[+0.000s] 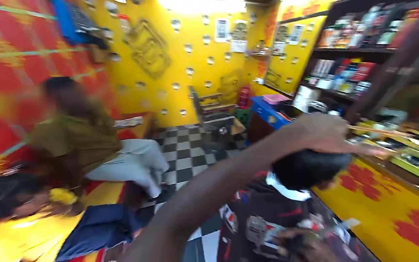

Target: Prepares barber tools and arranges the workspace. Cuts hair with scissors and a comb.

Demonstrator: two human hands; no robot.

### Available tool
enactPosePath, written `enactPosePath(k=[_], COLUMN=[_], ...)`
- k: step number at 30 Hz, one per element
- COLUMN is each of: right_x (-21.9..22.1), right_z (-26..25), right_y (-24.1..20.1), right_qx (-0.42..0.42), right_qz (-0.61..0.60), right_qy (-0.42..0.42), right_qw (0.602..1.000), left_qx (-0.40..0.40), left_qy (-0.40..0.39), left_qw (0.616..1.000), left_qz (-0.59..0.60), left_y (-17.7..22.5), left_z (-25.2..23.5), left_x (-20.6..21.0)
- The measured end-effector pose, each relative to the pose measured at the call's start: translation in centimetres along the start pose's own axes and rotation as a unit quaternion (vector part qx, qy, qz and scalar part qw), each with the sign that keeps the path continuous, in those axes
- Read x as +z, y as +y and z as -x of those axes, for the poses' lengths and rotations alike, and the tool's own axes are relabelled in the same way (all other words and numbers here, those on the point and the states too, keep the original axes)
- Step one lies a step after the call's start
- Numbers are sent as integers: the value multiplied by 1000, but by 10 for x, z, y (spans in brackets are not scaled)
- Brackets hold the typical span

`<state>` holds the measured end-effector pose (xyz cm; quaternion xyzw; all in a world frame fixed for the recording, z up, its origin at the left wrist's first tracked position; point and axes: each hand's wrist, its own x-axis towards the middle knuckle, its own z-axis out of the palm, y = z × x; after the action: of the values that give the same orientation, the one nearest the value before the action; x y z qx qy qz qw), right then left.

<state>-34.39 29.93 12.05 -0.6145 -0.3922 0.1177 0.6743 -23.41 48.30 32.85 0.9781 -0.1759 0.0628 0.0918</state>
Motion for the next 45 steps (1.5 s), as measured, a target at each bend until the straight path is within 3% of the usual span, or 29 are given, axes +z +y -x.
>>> enactPosePath(k=[7,12,28,45], right_x=[62,84,91,85], right_z=[-26,-45,-82,-102], right_y=[28,41,50,45], right_qx=[57,35,57,26], right_qz=[-70,-104,-146,-160], right_qy=[77,130,143,183], right_qw=[993,985,977,970], left_qx=[-3,-24,-43,-51], left_qy=[-45,-73,-126,-130], left_qw=[999,997,991,990], left_qz=[-25,-31,-24,-19], left_y=[-4,-4,-5,-7], left_z=[-18,-29,-59,-58], left_x=[-1,-3,-1,-2])
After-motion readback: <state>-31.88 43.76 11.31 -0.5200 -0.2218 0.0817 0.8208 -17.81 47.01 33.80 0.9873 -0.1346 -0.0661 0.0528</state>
